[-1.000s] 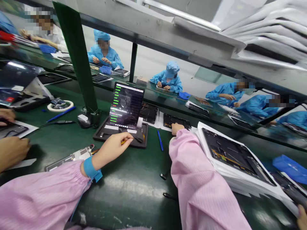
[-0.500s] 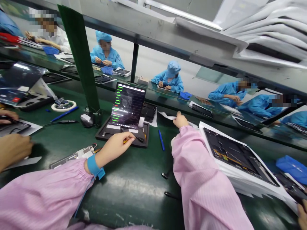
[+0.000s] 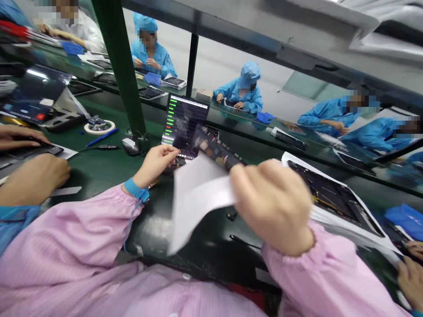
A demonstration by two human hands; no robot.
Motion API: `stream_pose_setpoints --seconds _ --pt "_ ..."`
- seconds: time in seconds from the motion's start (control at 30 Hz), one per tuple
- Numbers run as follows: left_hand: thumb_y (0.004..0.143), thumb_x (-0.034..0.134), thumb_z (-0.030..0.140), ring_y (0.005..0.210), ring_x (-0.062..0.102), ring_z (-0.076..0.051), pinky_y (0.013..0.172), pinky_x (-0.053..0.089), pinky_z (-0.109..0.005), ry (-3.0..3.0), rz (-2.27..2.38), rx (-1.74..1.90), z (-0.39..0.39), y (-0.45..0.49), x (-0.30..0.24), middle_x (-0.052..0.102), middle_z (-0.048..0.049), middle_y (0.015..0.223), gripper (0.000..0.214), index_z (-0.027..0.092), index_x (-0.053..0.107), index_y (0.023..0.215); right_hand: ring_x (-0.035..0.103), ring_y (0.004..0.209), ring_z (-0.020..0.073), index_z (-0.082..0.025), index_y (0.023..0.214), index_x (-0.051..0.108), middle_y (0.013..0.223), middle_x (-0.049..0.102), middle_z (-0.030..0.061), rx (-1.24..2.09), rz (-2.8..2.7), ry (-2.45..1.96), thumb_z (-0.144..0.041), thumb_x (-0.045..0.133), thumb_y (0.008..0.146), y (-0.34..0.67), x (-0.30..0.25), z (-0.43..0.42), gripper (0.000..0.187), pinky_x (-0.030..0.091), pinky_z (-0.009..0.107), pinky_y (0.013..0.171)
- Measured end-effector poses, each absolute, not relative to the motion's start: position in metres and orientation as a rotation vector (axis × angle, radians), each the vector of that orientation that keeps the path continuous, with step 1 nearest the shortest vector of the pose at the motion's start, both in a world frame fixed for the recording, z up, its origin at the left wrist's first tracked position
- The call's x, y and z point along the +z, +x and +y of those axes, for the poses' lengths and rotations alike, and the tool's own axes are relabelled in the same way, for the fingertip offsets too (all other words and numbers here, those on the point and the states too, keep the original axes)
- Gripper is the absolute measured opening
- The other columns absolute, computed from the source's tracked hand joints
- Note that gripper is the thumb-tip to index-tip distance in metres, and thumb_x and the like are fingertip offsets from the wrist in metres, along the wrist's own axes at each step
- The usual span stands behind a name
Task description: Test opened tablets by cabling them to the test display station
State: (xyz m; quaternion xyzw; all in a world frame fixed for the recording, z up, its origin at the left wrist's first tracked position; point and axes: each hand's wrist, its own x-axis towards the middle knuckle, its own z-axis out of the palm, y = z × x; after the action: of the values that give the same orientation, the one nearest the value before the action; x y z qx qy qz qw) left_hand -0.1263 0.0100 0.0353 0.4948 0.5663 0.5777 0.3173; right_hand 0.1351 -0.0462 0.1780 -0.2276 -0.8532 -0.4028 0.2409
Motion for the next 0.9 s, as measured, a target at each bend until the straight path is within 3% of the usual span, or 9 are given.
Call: stream_pose_setpoints --seconds 0.1,0.23,0.3,0.4,0.5,0.63,0.73,0.9 --pt "0.076 0.062 0.035 0.047 0.049 -0.008 0.046 0.036 -0.018 1.215 1.477 1.617 0.01 -0.136 0.041 0.056 0.0016 0.056 0.022 0.013 0.062 0.077 0.048 0.069 0.0207 -0.016 0.088 0.059 0.07 0.056 0.0059 -0.906 -2.699 -0.314 -0.009 0.046 0.089 0.124 0.143 -0.081 0.015 0.035 0.037 0.068" --pt "0.075 0.064 0.033 0.046 0.046 -0.006 0.043 0.034 -0.016 1.166 1.455 1.625 0.004 -0.14 0.048 0.056 0.002 0.058 0.019 0.014 0.061 0.077 0.045 0.07 0.0207 -0.012 0.085 0.06 0.071 0.054 0.0075 -0.77 -2.884 -0.214 -0.006 0.035 0.091 0.121 0.077 -0.101 0.027 0.032 0.036 0.067" --pt "0.075 0.063 0.031 0.045 0.046 -0.005 0.04 0.031 -0.015 1.187 1.441 1.507 0.0 -0.138 0.05 0.057 0.0013 0.06 0.017 0.014 0.061 0.075 0.045 0.071 0.0209 -0.012 0.087 0.06 0.072 0.054 0.0076 -0.729 -2.92 -0.249 -0.005 0.036 0.091 0.122 0.049 -0.108 0.025 0.031 0.036 0.067" --pt "0.073 0.064 0.029 0.047 0.049 -0.005 0.037 0.032 -0.015 1.298 1.364 1.149 -0.007 -0.128 0.049 0.06 -0.0001 0.063 0.016 0.013 0.064 0.073 0.046 0.072 0.0205 -0.014 0.081 0.057 0.072 0.055 0.0057 -0.454 -3.036 -0.345 -0.025 0.049 0.094 0.121 0.03 -0.107 0.018 0.031 0.036 0.069" --pt "0.069 0.066 0.024 0.052 0.055 -0.008 0.041 0.04 -0.016 1.415 1.273 0.739 -0.014 -0.114 0.043 0.062 -0.0005 0.062 0.013 0.013 0.068 0.075 0.048 0.076 0.0201 -0.017 0.078 0.055 0.074 0.056 0.0038 0.079 -3.03 -0.562 -0.049 0.055 0.09 0.116 0.032 -0.086 0.035 0.033 0.037 0.076" --pt "0.067 0.063 0.018 0.054 0.06 -0.011 0.047 0.047 -0.018 1.476 1.246 0.406 -0.02 -0.096 0.033 0.061 0.0 0.055 0.01 0.012 0.068 0.073 0.051 0.085 0.0194 -0.019 0.085 0.059 0.084 0.06 0.0027 0.43 -2.694 -0.995 -0.027 0.065 0.086 0.109 0.023 -0.044 0.011 0.034 0.034 0.078" --pt "0.068 0.06 0.017 0.048 0.059 -0.011 0.045 0.046 -0.019 1.489 1.288 0.29 -0.023 -0.089 0.028 0.06 0.0002 0.05 0.009 0.012 0.067 0.07 0.052 0.081 0.0177 -0.019 0.08 0.058 0.081 0.058 0.0001 0.627 -2.552 -1.052 -0.016 0.068 0.08 0.106 0.006 -0.027 0.011 0.035 0.032 0.076" --pt "0.064 0.054 0.016 0.047 0.059 -0.012 0.043 0.041 -0.018 1.603 1.266 0.201 -0.026 -0.084 0.028 0.061 0.0001 0.051 0.014 0.014 0.067 0.069 0.052 0.077 0.0166 -0.02 0.078 0.059 0.077 0.057 -0.0014 0.737 -2.465 -1.027 -0.015 0.065 0.082 0.107 -0.005 -0.029 0.009 0.035 0.031 0.075"
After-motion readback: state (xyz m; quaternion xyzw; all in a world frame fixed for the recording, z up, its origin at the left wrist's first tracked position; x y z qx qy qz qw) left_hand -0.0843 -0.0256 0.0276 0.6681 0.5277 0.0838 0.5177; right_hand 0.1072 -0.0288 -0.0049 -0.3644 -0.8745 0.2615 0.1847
